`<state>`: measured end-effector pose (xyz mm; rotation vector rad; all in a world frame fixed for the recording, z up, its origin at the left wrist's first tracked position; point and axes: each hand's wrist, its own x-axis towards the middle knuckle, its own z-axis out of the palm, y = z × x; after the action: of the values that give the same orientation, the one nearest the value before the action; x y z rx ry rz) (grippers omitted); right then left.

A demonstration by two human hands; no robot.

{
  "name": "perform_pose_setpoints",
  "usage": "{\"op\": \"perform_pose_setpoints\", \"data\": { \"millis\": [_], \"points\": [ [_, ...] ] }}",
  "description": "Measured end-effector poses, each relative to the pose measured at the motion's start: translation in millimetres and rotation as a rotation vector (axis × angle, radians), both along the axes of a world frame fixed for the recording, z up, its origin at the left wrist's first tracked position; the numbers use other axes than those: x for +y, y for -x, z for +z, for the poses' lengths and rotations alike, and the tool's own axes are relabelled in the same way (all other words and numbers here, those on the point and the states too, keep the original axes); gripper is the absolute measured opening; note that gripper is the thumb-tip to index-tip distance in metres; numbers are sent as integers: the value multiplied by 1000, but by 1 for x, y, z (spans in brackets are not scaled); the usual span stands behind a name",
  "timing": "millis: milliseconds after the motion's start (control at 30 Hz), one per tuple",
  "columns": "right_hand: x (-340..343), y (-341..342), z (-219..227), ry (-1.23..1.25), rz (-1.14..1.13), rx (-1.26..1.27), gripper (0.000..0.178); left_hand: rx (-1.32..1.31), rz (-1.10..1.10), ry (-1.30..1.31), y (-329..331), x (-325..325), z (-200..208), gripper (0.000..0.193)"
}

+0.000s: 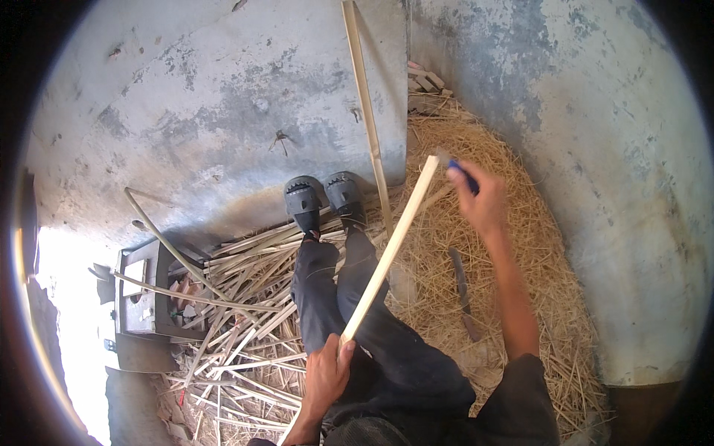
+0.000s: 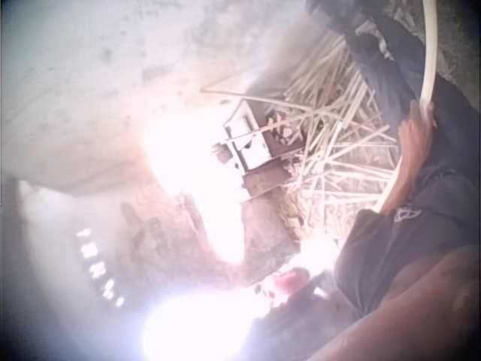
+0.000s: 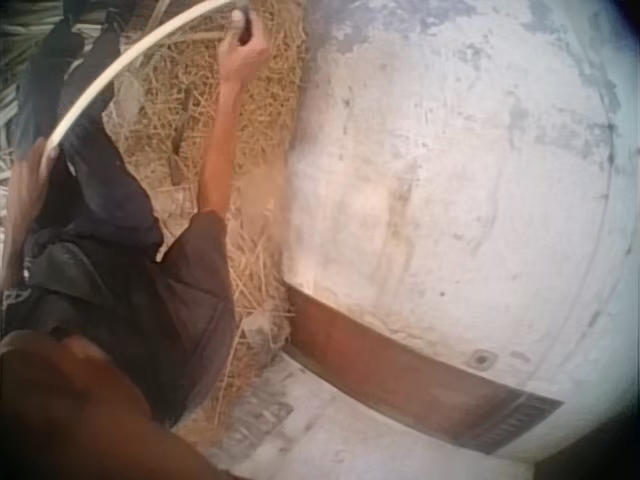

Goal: The person uses a knife to shave and smooth a long, thin piece of bamboo. They hold the bamboo strip with their left hand and repeatedly scrape the surface with the knife in their right hand, removing thin layers of material.

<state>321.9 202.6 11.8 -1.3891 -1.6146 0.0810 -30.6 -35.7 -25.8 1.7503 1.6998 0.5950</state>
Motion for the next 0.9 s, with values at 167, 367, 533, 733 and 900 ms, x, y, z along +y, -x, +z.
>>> {"op": "perform_pose_setpoints", "data": {
  "millis": [167,367,533,733,900],
  "points": [
    [21,-53,21,28,-301,-77,45,23,38,12,11,-6,-10,41],
    [-49,26,18,49,-38,-137,37,-76,80,-71,6,22,6,45],
    [-118,101,-7,32,423,-120,28,-83,7,-222,-13,53,9,53],
    [-139,124,-13,86,511,-76,28,-80,20,-308,-30,61,27,56],
    [-141,127,-13,77,490,-107,29,-61,55,-285,-35,62,34,52]
  ]
}}
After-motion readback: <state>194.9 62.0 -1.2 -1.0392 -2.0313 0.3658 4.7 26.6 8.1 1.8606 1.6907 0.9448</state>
